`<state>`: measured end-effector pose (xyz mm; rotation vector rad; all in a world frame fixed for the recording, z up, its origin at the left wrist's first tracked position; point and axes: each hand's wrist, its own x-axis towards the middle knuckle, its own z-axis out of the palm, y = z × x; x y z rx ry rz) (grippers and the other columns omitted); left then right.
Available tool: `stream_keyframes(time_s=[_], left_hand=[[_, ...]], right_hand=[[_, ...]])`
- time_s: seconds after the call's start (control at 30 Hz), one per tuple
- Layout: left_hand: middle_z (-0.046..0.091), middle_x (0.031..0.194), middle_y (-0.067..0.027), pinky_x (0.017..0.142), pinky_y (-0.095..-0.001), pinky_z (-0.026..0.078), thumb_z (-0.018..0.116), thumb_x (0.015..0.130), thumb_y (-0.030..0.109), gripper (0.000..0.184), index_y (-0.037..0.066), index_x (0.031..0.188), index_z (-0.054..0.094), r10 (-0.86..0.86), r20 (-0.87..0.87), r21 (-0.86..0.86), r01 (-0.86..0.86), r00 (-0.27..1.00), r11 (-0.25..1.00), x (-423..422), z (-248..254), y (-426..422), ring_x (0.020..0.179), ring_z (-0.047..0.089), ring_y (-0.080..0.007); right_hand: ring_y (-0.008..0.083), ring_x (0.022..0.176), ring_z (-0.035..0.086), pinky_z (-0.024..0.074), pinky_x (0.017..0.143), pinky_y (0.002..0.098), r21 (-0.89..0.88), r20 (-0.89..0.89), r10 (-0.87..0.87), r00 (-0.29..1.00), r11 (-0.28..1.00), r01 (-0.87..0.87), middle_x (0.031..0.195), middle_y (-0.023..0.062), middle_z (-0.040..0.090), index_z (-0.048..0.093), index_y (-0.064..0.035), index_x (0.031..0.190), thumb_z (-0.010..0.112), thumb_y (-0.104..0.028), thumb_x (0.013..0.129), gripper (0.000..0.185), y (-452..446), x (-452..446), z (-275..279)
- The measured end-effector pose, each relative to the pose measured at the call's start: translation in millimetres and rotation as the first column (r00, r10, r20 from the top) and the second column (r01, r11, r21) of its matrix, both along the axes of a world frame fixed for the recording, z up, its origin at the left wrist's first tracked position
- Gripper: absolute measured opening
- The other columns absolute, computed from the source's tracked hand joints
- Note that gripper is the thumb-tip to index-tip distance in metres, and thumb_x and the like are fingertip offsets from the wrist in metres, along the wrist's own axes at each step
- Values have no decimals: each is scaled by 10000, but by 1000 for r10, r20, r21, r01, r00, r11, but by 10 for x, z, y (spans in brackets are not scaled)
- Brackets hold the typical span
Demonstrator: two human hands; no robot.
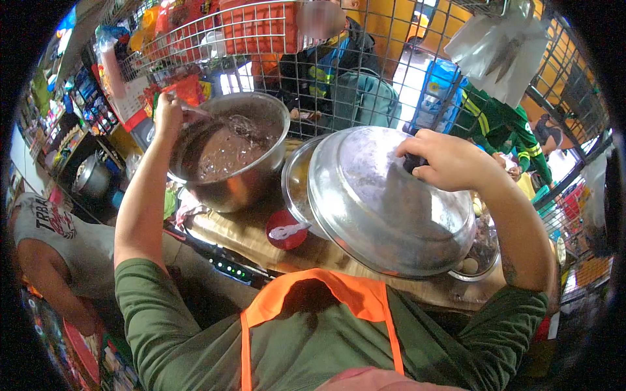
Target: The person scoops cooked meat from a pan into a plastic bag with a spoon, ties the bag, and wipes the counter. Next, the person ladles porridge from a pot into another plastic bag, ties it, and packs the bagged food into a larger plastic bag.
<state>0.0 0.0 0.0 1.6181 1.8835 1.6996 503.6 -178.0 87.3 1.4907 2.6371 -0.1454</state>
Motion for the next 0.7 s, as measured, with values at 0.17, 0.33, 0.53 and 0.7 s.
stream_keyframes(time_s=[0.17, 0.33, 0.53, 0.7], left_hand=[[586, 777, -290, 614, -504, 457, 407, 907, 213, 216, 2, 949, 396, 161, -506, 142, -102, 847, 985, 2, 78, 22, 677, 593, -447], [572, 794, -325, 656, -545, 425, 334, 900, 164, 190, -9, 959, 384, 78, -623, 3, -97, 778, 995, -2, -118, 168, 779, 555, -498], [577, 825, -327, 701, -539, 430, 348, 856, 135, 229, -21, 1018, 390, -121, -473, -233, 9, 873, 973, 26, -546, 468, 821, 556, -498], [590, 698, -217, 511, -397, 477, 354, 914, 180, 246, -29, 1035, 403, -192, -259, -381, 82, 947, 921, 532, -386, 190, 573, 627, -282]], right_hand=[[320, 958, 541, 439, 827, 393, 66, 9, 18, 1000, 998, -18, 994, 145, 532, 523, -135, 1119, 588, -156, 783, 343, 18, 47, -40], [305, 965, 540, 439, 830, 381, 67, 12, -9, 1000, 998, 8, 995, 133, 529, 530, -141, 1126, 587, -159, 777, 354, -24, 28, -41], [299, 970, 536, 434, 843, 372, 56, 12, -11, 1000, 998, 11, 992, 122, 525, 535, -144, 1132, 587, -151, 768, 368, -52, 12, -35], [308, 961, 538, 433, 844, 377, 52, 11, -15, 1000, 999, 14, 990, 125, 526, 535, -138, 1132, 589, -143, 767, 370, -45, 11, -59]])
